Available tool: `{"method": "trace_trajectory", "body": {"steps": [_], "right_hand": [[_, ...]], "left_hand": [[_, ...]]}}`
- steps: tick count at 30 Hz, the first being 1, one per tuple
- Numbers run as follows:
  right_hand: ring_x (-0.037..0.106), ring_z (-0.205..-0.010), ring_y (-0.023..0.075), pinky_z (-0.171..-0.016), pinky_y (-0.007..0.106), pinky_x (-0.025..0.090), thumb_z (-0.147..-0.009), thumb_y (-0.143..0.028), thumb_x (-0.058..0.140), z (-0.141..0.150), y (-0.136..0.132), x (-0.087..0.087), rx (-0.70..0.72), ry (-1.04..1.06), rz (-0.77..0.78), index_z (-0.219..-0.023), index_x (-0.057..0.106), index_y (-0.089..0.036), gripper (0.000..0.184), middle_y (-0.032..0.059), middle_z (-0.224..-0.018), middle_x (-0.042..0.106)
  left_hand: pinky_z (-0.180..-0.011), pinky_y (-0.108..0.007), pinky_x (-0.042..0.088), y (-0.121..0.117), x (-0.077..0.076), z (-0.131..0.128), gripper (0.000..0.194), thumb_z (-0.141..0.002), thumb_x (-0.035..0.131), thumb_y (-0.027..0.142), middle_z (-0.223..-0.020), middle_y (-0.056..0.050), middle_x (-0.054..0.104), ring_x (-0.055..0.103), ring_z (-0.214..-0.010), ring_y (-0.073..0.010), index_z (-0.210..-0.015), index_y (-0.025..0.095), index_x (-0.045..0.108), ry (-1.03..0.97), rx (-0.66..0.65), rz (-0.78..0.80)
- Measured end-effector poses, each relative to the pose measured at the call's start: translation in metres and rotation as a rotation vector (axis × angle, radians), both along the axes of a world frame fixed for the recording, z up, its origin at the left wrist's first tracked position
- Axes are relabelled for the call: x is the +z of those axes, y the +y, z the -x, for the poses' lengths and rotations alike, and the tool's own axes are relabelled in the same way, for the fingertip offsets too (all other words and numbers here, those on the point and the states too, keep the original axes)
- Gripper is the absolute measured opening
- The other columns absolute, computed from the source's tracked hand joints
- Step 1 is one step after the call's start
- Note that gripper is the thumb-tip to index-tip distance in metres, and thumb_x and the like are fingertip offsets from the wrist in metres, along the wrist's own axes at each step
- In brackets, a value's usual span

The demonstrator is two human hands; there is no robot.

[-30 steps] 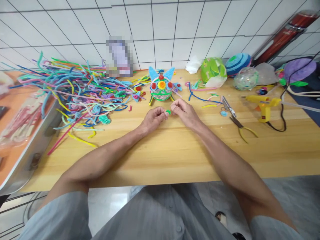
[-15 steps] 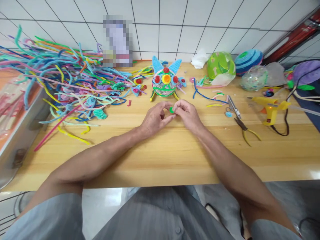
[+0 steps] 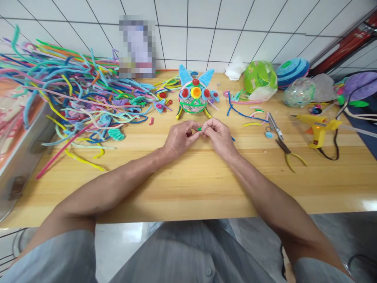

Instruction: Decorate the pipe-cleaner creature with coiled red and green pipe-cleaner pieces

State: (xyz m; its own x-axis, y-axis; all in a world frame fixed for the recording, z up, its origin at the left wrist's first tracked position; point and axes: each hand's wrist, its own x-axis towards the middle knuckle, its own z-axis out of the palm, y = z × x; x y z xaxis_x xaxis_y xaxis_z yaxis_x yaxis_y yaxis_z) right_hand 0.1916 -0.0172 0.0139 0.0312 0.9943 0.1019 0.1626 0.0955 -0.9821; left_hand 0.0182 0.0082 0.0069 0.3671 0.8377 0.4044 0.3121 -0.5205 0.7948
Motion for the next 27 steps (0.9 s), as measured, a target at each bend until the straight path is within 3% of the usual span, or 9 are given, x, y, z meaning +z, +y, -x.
{"method": "trace_trajectory", "body": {"steps": [3, 6, 10, 17, 27], "right_hand": [[0.049, -0.068, 0.0150, -0.066, 0.031, 0.039, -0.084, -0.031, 0.059, -0.002, 0.001, 0.001, -0.027, -0.087, -0.049, -0.076, 0.057, -0.024, 0.010, -0.0033, -0.069, 0.055], [0.049, -0.068, 0.0147, -0.066, 0.031, 0.039, -0.085, -0.031, 0.058, -0.004, 0.001, 0.002, -0.029, -0.175, -0.106, -0.078, 0.056, -0.025, 0.010, -0.0034, -0.071, 0.055], [0.052, -0.067, 0.0145, -0.066, 0.031, 0.040, -0.085, -0.032, 0.056, -0.005, 0.002, 0.000, 0.029, -0.188, -0.132, -0.079, 0.054, -0.025, 0.010, -0.0035, -0.072, 0.056], [0.061, -0.078, 0.0147, -0.076, 0.031, 0.049, -0.085, -0.037, 0.064, -0.010, 0.005, -0.003, 0.063, -0.029, -0.102, -0.104, 0.058, -0.025, 0.023, -0.0032, -0.084, 0.063], [0.065, -0.081, 0.0163, -0.078, 0.033, 0.052, -0.082, -0.035, 0.068, -0.009, 0.005, -0.004, 0.064, -0.043, -0.106, -0.100, 0.062, -0.025, 0.021, -0.0012, -0.086, 0.068]], "left_hand": [[-0.061, -0.023, 0.045, 0.003, -0.001, -0.002, 0.027, -0.088, 0.078, 0.042, -0.086, -0.004, 0.074, 0.057, -0.063, -0.0109, -0.098, 0.017, 0.071, -0.163, -0.075, 0.236], [-0.054, -0.022, 0.042, 0.006, 0.000, -0.002, 0.037, -0.086, 0.080, 0.052, -0.074, 0.000, 0.067, 0.053, -0.057, -0.0097, -0.091, 0.017, 0.068, -0.232, -0.163, 0.392], [-0.050, -0.022, 0.036, 0.008, 0.004, 0.001, 0.036, -0.088, 0.077, 0.051, -0.066, 0.001, 0.061, 0.046, -0.052, -0.0083, -0.082, 0.017, 0.068, -0.202, -0.193, 0.404], [-0.047, -0.022, 0.034, 0.008, 0.002, -0.002, 0.031, -0.084, 0.079, 0.045, -0.068, 0.001, 0.064, 0.045, -0.050, -0.0077, -0.080, 0.018, 0.065, -0.293, -0.140, 0.531], [-0.047, -0.022, 0.036, 0.009, 0.001, -0.005, 0.027, -0.082, 0.077, 0.041, -0.069, 0.002, 0.065, 0.045, -0.049, -0.0069, -0.078, 0.019, 0.062, -0.333, -0.155, 0.569]]}}
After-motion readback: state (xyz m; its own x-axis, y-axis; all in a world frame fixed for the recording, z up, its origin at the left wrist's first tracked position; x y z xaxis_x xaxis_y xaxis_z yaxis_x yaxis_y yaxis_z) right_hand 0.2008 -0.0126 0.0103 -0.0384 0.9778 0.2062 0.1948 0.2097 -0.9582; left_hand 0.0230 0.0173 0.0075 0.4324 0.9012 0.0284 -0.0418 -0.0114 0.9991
